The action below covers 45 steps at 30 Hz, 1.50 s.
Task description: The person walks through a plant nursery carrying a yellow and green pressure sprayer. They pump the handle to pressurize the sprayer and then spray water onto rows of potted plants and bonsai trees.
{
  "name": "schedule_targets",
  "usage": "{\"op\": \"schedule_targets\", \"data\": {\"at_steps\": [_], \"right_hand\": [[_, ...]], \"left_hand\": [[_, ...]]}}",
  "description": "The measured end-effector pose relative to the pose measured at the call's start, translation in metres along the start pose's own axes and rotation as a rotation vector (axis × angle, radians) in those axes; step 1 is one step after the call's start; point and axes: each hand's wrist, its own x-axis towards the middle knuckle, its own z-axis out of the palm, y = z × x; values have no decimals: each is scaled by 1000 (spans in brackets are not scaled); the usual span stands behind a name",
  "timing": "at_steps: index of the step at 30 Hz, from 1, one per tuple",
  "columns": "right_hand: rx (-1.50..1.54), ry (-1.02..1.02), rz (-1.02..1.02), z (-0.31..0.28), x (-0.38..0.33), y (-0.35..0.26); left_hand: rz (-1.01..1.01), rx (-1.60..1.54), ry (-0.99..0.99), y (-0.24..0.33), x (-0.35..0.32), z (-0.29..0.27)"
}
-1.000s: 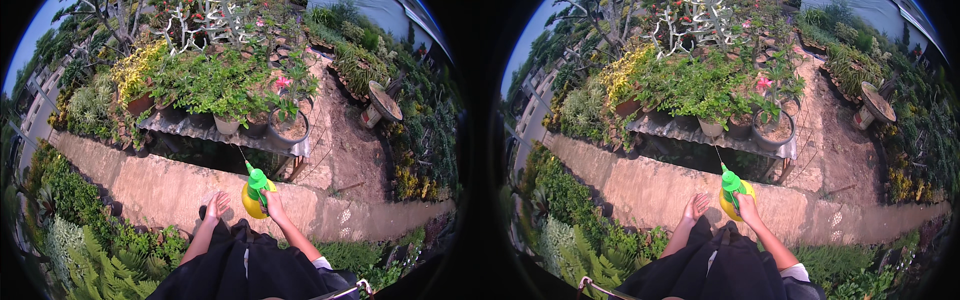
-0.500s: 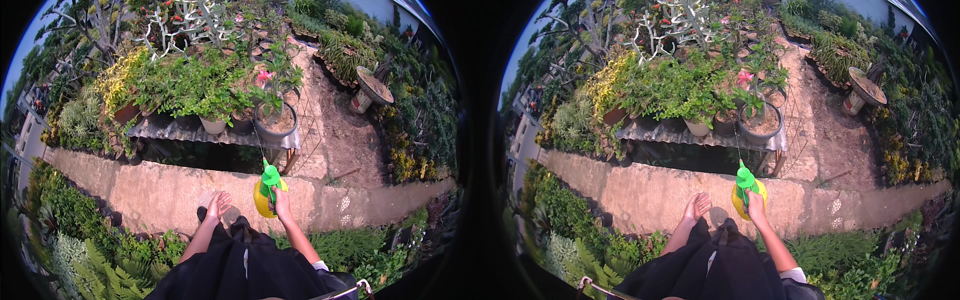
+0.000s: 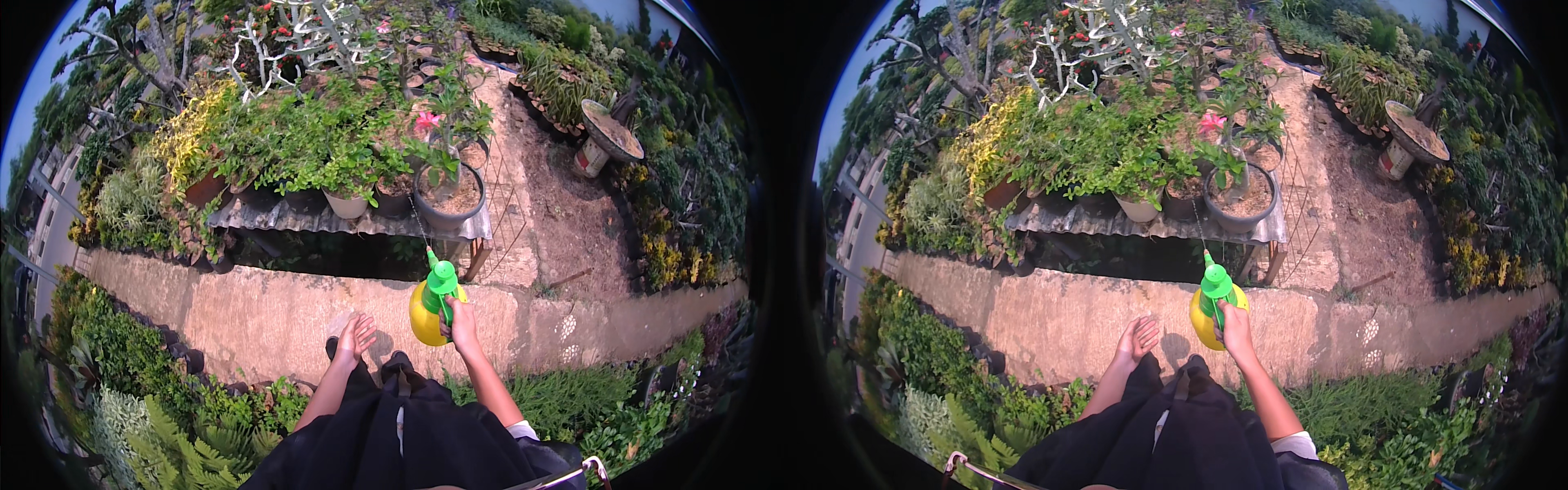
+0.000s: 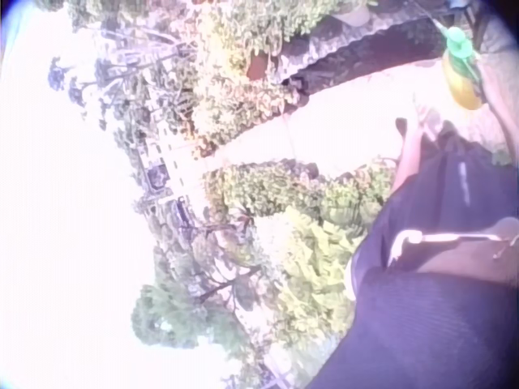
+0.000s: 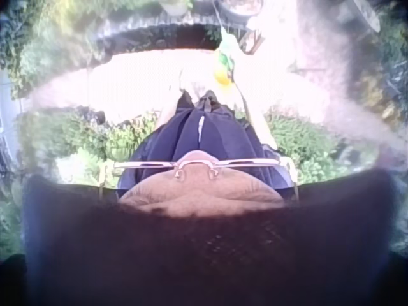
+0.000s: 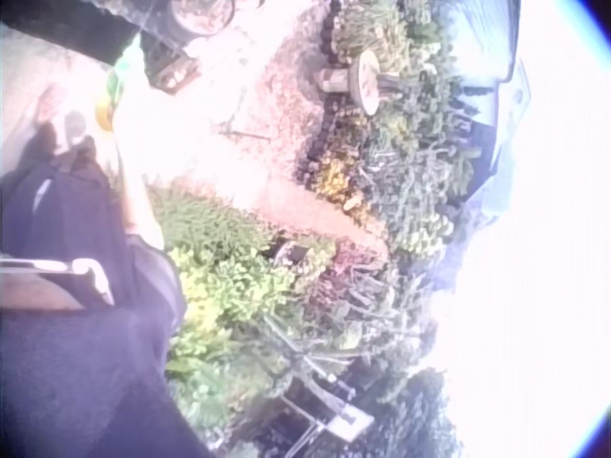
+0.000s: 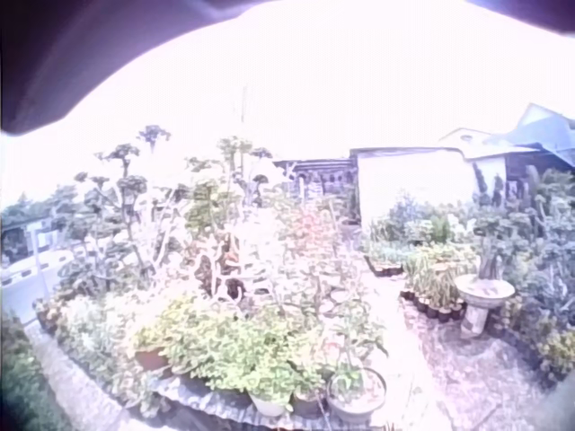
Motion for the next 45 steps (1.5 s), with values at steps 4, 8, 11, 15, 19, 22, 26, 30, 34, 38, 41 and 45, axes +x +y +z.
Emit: {"op": "schedule_targets", "data": {"at_steps": [4, 8, 11, 15, 19, 22, 26, 30, 34, 38, 41, 45], "right_hand": [[26, 50, 17, -12, -4, 2], [23, 142, 12, -29, -11, -2], [65, 194, -5, -43, -20, -3], [76, 302, -62, -50, -25, -4], [-15, 294, -53, -51, -30, -1], [-34, 230, -8, -54, -34, 6], [-25, 220, 44, -55, -41, 13], [48, 279, 42, -53, -43, 16], [75, 316, 3, -52, -44, 14], [33, 335, -53, -53, -43, 12], [42, 323, -91, -49, -43, -3], [102, 281, -125, -38, -48, -29]], "left_hand": [[-14, 27, -6, -1, 3, 1], [-42, 64, -41, -1, 8, 13], [-53, 94, -79, 1, 10, 28], [-58, 145, -145, -2, 15, 39], [-74, 185, -178, -4, 15, 49], [-97, 192, -186, -7, 19, 51], [-119, 203, -185, -10, 22, 50], [-129, 208, -163, -10, 21, 48], [-136, 195, -157, -12, 23, 41], [-143, 198, -152, -14, 21, 40], [-161, 238, -210, -19, 18, 46], [-178, 402, -396, -27, 8, 68]]}}
